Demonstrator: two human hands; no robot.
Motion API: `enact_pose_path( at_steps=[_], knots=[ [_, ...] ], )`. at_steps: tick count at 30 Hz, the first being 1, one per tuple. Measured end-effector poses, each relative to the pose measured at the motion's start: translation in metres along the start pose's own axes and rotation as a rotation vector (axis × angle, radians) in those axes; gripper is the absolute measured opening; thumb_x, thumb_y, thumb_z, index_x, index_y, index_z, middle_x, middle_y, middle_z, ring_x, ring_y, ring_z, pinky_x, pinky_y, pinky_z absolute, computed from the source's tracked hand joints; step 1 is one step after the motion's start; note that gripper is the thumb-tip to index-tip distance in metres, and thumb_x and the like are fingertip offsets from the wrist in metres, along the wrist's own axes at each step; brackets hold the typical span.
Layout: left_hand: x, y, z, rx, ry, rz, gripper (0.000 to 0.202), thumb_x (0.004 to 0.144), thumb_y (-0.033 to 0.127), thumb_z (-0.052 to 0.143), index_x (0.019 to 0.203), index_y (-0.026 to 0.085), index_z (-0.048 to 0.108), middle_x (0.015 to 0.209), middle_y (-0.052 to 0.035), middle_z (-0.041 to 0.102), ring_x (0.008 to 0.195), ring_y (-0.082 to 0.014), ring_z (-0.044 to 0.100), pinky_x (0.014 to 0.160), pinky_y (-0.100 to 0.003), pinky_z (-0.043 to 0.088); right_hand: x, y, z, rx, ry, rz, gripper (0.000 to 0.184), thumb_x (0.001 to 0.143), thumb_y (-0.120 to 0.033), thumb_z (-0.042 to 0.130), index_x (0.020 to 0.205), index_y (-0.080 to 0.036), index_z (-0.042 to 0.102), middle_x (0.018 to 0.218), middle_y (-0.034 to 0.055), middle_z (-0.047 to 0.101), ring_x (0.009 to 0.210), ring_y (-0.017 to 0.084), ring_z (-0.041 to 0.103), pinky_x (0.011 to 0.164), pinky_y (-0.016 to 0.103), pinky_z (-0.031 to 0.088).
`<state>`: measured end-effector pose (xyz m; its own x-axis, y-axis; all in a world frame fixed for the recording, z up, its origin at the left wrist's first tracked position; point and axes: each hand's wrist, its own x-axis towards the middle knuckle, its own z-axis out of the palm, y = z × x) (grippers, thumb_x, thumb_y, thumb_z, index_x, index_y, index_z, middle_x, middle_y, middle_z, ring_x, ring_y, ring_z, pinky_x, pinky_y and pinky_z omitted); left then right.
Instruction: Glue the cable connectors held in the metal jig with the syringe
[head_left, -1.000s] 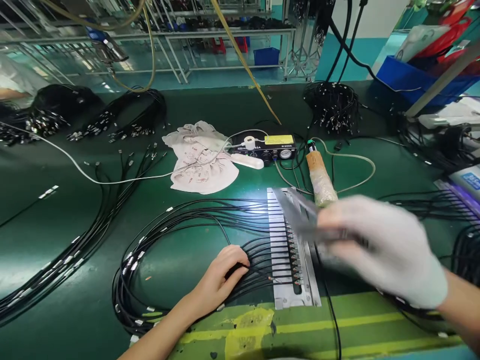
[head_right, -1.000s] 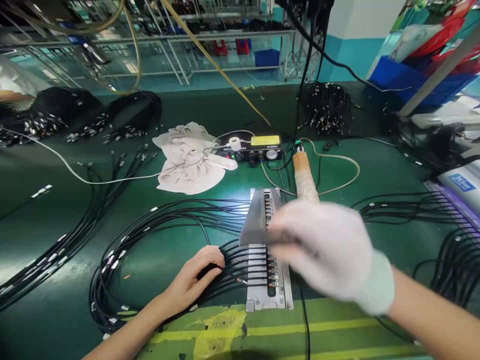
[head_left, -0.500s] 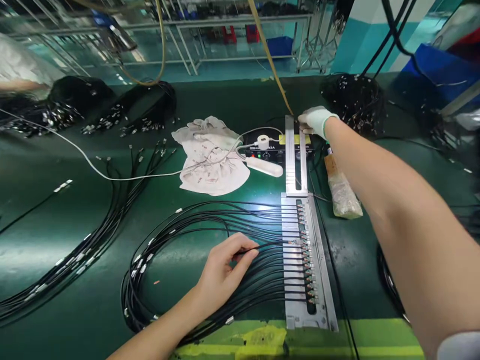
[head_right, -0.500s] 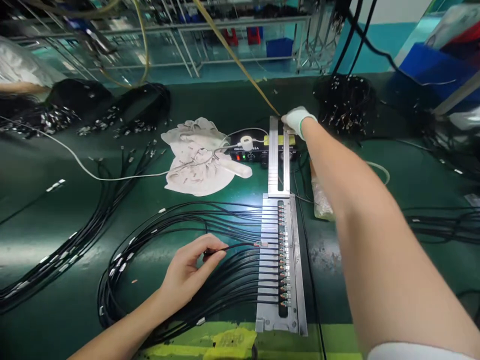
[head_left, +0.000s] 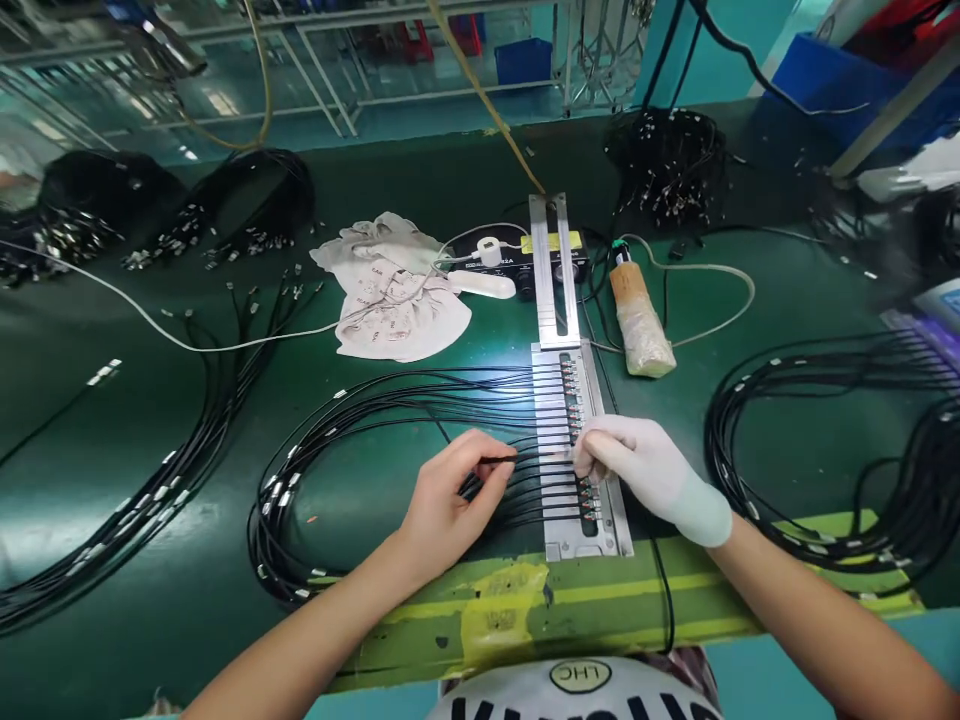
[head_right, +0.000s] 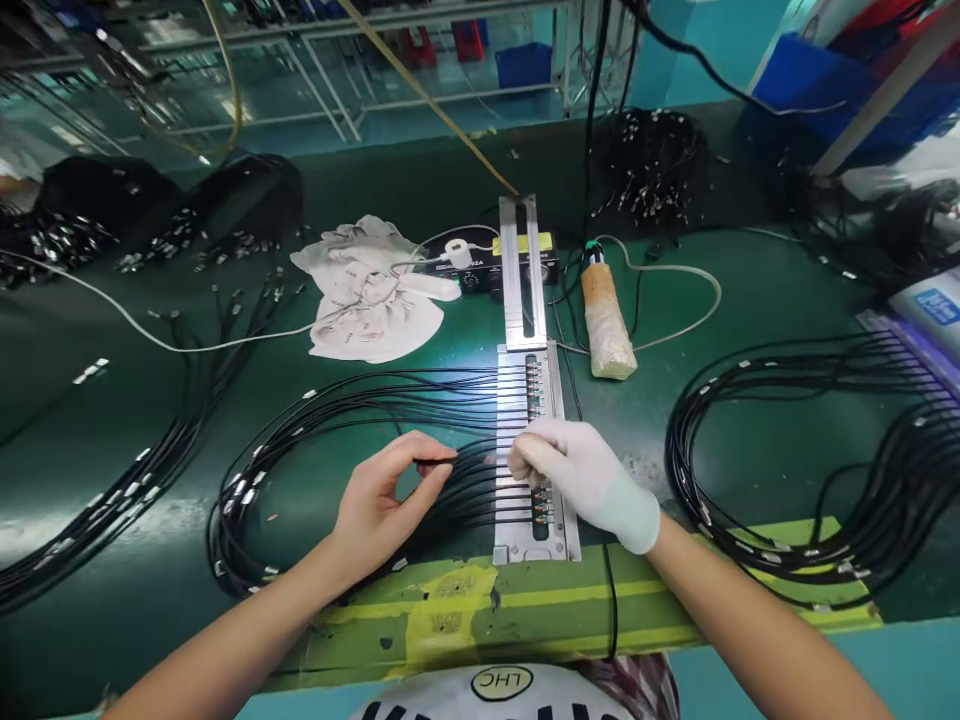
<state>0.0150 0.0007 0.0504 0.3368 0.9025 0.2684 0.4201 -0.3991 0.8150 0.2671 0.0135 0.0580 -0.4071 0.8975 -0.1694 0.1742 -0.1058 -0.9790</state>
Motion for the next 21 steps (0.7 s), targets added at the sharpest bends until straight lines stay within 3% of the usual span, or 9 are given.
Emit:
enact_pose_path(
  at_steps=[4,9,15,19,21],
  knots=[
    [-0.007,0.017,0.007,0.016,-0.083,0.076,0.018,0.098,0.014,0.055,0.113,0.022,0.062,0.098,-0.0048,0.068,0.087,-0.0143,0.062,0.077,-0.027,0.051,0.000,-0.002,0.007,0.031,-0.042,-0.016,0.034,0.099,-0.038,0.048,0.077,-0.017,0.064,0.068,0.0002,0.061,0.063,0.013,0.056,0.062,0.026,0.045],
    [-0.013,0.021,0.011,0.019,-0.040,0.038,0.016,0.096,0.015,0.058,0.109,0.022,0.065,0.093,-0.0030,0.068,0.080,-0.0127,0.061,0.068,-0.024,0.048,-0.011,-0.001,0.011,-0.051,-0.071,-0.166,0.029,0.099,-0.035,0.050,0.081,-0.018,0.064,0.076,0.0010,0.062,0.069,0.013,0.056,0.065,0.026,0.044],
    [-0.019,0.023,0.010,0.040,-0.035,0.039,0.018,0.095,0.013,0.059,0.111,0.022,0.065,0.094,-0.0027,0.069,0.081,-0.0124,0.064,0.071,-0.024,0.051,-0.007,-0.002,0.014,-0.081,-0.041,-0.156,0.029,0.098,-0.034,0.052,0.077,-0.018,0.064,0.072,0.0001,0.059,0.068,0.013,0.055,0.064,0.025,0.043],
    [-0.022,0.019,0.009,0.122,-0.030,0.110,0.031,0.095,0.012,0.059,0.124,0.024,0.060,0.110,-0.0048,0.072,0.097,-0.0157,0.069,0.086,-0.027,0.056,-0.003,0.001,0.019,0.096,-0.090,-0.015,0.037,0.098,-0.043,0.051,0.075,-0.017,0.064,0.072,0.0014,0.064,0.064,0.012,0.057,0.060,0.024,0.046],
    [-0.023,0.015,0.009,0.148,-0.045,0.180,0.042,0.095,0.010,0.057,0.134,0.026,0.054,0.114,-0.0054,0.072,0.099,-0.0165,0.070,0.086,-0.029,0.057,-0.002,0.004,0.021,0.229,-0.150,0.070,0.040,0.096,-0.050,0.053,0.078,-0.017,0.065,0.075,0.0032,0.068,0.061,0.012,0.059,0.057,0.023,0.048]
  ],
)
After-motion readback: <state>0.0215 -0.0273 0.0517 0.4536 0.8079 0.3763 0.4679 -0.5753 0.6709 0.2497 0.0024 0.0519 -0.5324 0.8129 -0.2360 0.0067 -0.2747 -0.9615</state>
